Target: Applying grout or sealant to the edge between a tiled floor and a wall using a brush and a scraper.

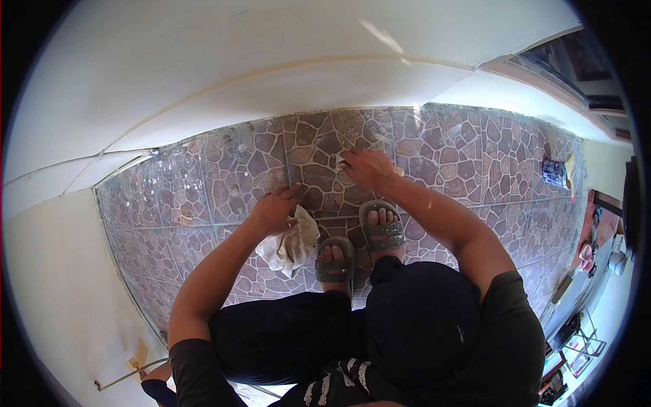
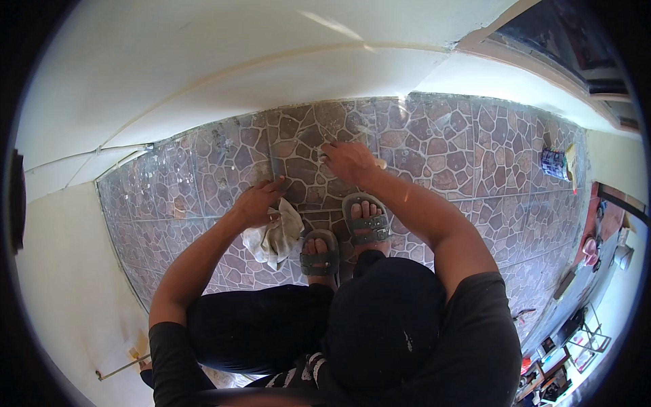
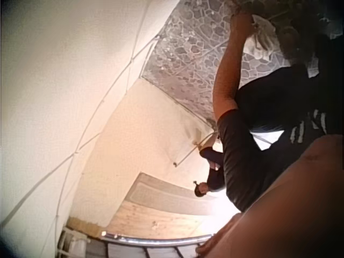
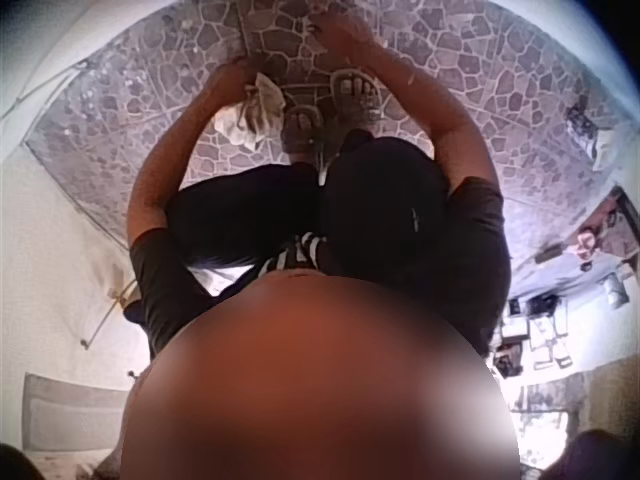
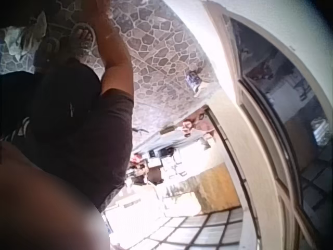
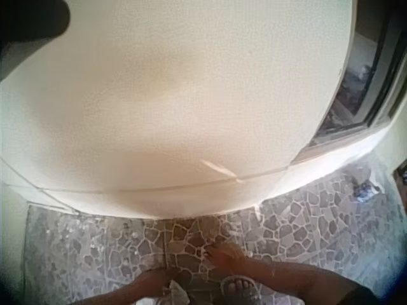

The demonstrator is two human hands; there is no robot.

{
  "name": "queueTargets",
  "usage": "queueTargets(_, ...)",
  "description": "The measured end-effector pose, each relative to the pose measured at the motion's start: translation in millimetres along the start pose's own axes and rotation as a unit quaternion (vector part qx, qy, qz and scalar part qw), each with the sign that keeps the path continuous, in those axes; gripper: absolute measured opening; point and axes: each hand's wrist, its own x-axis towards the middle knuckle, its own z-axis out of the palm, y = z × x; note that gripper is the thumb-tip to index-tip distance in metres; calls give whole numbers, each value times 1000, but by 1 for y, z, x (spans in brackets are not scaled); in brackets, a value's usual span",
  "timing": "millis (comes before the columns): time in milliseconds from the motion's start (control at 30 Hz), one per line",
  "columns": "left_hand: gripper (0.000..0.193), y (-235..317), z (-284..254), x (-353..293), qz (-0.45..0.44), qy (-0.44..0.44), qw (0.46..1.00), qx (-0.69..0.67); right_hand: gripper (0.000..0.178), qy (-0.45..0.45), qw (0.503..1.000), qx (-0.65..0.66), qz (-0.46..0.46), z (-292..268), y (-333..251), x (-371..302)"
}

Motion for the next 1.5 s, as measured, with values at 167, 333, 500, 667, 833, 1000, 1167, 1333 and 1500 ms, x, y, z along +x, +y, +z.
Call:
queueTargets(167, 68, 2, -2, 2, 7, 3, 1000, -3, 33, 40, 999, -3, 27, 6, 5, 9)
queueTargets(333, 68, 0, -2, -2, 4, 10, 1000, -17, 35, 8, 1000, 5, 3, -2, -1, 15)
queueTargets(500, 68, 5, -5, 1, 8, 8, 1000, -1, 36, -12, 1000, -18, -5, 5, 11, 8)
queueTargets(667, 67, 1, 1, 1, 9, 11, 1000, -8, 33, 63, 989, 71, 110, -28, 29, 8)
queueTargets(833, 66, -2, 2, 0, 18, 32, 999, -12, 40, 138, 967, 105, 187, -34, 57, -36)
queueTargets(1000, 71, 6, -12, 15, 15, 39, 999, -14, 41, 66, 991, 49, 107, 2, 52, -93)
queueTargets(1167, 75, 15, -20, 22, 23, 40, 999, -7, 38, 19, 994, 75, 80, 20, 33, -100)
queueTargets(1333, 77, 13, -11, 17, 51, 1, 998, -19, 39, 96, 989, 76, 82, 19, 23, -86)
queueTargets(1500, 74, 13, 14, -9, 46, -24, 997, -59, 38, 28, 997, 50, 53, 21, 22, -82)
